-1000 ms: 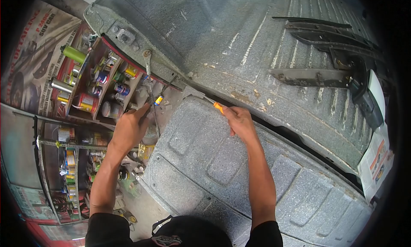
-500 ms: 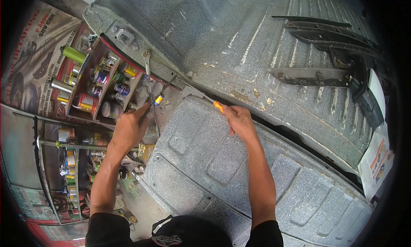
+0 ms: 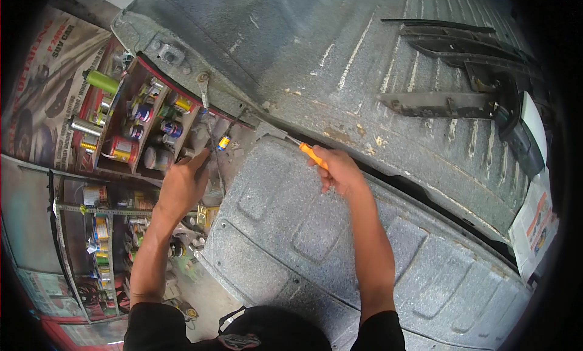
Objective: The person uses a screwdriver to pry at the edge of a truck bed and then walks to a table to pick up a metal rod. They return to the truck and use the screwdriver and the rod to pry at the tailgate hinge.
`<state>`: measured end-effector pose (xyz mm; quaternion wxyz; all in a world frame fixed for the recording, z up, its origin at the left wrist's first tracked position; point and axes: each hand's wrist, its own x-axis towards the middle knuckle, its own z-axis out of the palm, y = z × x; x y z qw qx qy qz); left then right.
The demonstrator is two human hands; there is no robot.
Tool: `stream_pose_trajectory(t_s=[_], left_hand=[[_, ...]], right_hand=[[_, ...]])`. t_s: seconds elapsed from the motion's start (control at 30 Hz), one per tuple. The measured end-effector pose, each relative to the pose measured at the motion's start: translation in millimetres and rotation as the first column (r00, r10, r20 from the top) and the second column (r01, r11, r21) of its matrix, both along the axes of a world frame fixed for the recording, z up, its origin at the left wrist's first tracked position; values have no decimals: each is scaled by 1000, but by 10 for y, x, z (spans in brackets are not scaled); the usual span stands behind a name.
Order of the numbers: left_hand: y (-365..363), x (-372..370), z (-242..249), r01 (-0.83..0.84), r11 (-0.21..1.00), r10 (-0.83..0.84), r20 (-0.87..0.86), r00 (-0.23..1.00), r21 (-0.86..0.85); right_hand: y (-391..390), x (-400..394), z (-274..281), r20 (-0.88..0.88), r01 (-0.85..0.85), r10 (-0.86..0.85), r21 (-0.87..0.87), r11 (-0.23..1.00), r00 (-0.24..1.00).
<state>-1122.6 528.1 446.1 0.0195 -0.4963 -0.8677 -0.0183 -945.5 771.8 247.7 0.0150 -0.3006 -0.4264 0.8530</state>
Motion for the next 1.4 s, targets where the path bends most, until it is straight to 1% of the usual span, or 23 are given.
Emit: stream_pose_trajectory(t_s=[0.03,0.13,0.23,0.27,0.3,0.33,0.43,0.53,0.57,0.6,0.63,0.67,0.73,0.83,0.87,0.93,1.03,1.13,1.17,1.2,1.23,1.33,1.4], left_hand=[[3,7,-6,-3,1000,3,0,1000,2],[-48,-58,-29,21,1000,-22,26,999,17],[-61,-59,-24,23,1000,-23,35,999,12],[-55,-61,-6,13,1000,-13,47,999,0],[-36,-59,22,1,1000,0,60,998,-13],[-23,-51,48,-11,1000,13,74,997,-27],[31,-1,109,-62,996,68,99,993,-59],[20,13,83,-76,996,80,80,994,-51],[32,3,91,-71,996,74,75,994,-48],[29,7,89,-69,996,73,75,994,-49],[23,7,81,-68,997,71,77,994,-47],[14,-8,61,-50,998,52,68,996,-25],[-14,-47,23,-16,1000,15,48,999,21],[34,-3,83,-73,996,76,81,994,-41],[37,0,94,-85,996,89,105,990,-42],[42,0,122,-105,993,111,150,982,-46],[30,-20,99,-96,995,98,153,983,-25],[24,-31,90,-62,998,63,133,989,-16],[58,-16,127,-83,996,88,136,987,-45],[93,10,180,-106,992,116,140,983,-74],[112,29,205,-130,986,145,146,979,-104],[51,-76,148,-79,994,88,141,986,-72],[76,-65,174,-83,992,96,130,987,-96]], right_hand=[[60,-12,-3,7,-34,35,-102,994,999],[197,-15,57,46,-127,128,-27,991,991],[196,-58,2,114,-200,168,408,891,979],[147,-66,-75,74,-112,85,707,698,994],[67,-61,-186,5,-14,22,911,412,1000],[-8,-53,-252,-82,82,-12,994,72,997],[-159,-69,-339,-68,49,-74,973,-226,995],[-141,-48,-252,-258,246,-56,955,-168,964],[-72,-45,-205,-187,196,-59,929,313,981],[32,-15,-62,-117,95,-20,683,724,993],[126,-4,11,-71,-27,48,275,961,996],[201,-13,4,-88,-73,86,148,986,992],[338,-44,8,-136,-172,157,-108,979,978],[474,-96,44,61,-295,290,281,913,955],[490,-116,-36,14,-194,234,609,769,972],[480,-149,-147,-130,92,181,975,204,975],[376,-136,-93,35,-12,73,954,-299,997],[312,-99,76,-70,57,103,990,126,992],[369,-83,155,-6,-47,108,876,480,994],[463,-93,267,50,-138,138,631,763,989],[523,-98,326,90,-207,188,290,934,978],[607,-173,199,203,-412,361,360,837,910],[701,-249,-66,104,-222,262,852,474,959]])
